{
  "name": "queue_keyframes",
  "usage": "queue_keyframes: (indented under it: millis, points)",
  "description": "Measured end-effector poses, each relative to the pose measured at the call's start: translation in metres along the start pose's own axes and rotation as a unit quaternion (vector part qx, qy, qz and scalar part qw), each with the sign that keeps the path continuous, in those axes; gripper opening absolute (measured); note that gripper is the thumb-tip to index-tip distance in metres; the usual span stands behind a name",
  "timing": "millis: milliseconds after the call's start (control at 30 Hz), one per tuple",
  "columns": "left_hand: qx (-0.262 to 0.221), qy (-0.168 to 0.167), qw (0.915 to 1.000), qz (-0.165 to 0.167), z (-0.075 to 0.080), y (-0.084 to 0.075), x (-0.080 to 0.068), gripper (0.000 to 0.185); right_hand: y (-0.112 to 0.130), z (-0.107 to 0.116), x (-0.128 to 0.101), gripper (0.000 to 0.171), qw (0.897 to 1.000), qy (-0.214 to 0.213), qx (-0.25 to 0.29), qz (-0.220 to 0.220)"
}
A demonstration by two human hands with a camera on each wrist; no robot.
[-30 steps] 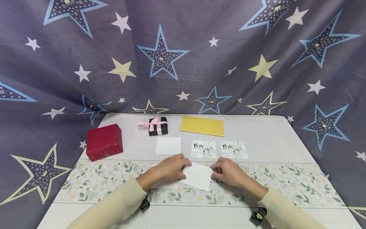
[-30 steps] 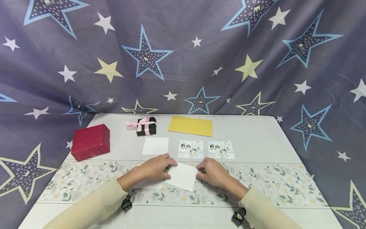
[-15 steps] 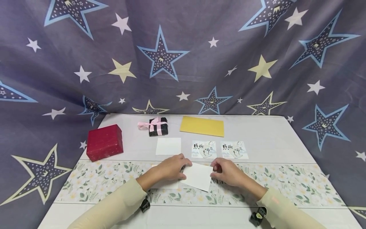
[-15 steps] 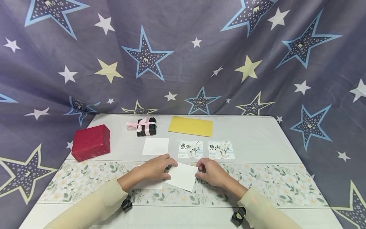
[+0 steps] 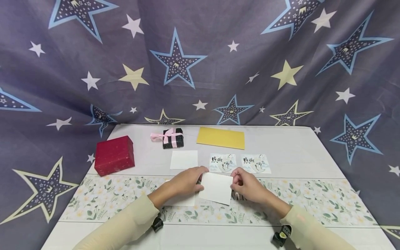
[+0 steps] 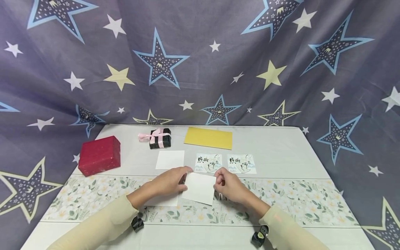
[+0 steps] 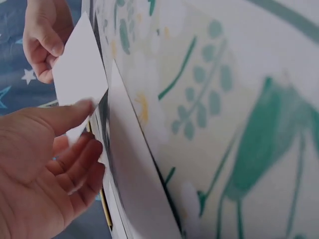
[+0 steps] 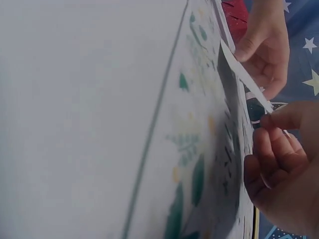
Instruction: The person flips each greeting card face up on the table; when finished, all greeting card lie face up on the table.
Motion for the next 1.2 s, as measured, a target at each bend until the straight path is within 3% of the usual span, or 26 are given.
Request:
queue_keyframes:
  millis: [100, 267, 467, 600, 767, 1067, 1200]
  points:
    - [-0.034, -0.036, 0.9987, -0.010, 0.009, -0.001, 0.001, 0.048, 0.003, 0.004, 0.001, 0.029, 1.000, -0.005, 0.026, 0.004]
    - [-0.084, -0.079, 0.9933, -0.006, 0.026, -0.002, 0.002, 0.035, 0.004, 0.014, 0.002, 0.011, 0.999, -0.005, 0.049, 0.016]
    - [-0.094, -0.133, 0.9852, -0.053, 0.042, -0.008, 0.003, 0.014, 0.004, 0.030, 0.005, 0.020, 0.996, -0.026, 0.084, 0.025]
    - [-0.103, -0.159, 0.9794, -0.070, 0.048, -0.010, 0.002, 0.009, 0.006, 0.033, 0.006, 0.026, 0.992, -0.009, 0.121, 0.030]
    - [-0.146, -0.146, 0.9769, -0.056, 0.048, -0.007, 0.004, 0.007, 0.006, 0.033, 0.004, 0.032, 0.991, 0.016, 0.126, 0.039]
    - [-0.180, -0.105, 0.9769, -0.049, 0.041, -0.012, 0.010, 0.019, -0.004, 0.044, 0.005, 0.016, 0.996, -0.017, 0.082, 0.014]
    - [-0.177, -0.066, 0.9803, -0.058, 0.032, -0.022, 0.015, 0.027, -0.003, 0.049, 0.003, 0.044, 0.998, -0.006, 0.045, 0.037]
Point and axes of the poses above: each hand's wrist, its own x-axis towards the middle knuckle, its own z-axis out of the back of the hand, y = z × x, the point moved 8 cm from there along x, towards the middle knuckle, and after that the axes turned 1 degree about z, right-handed, at the moved point
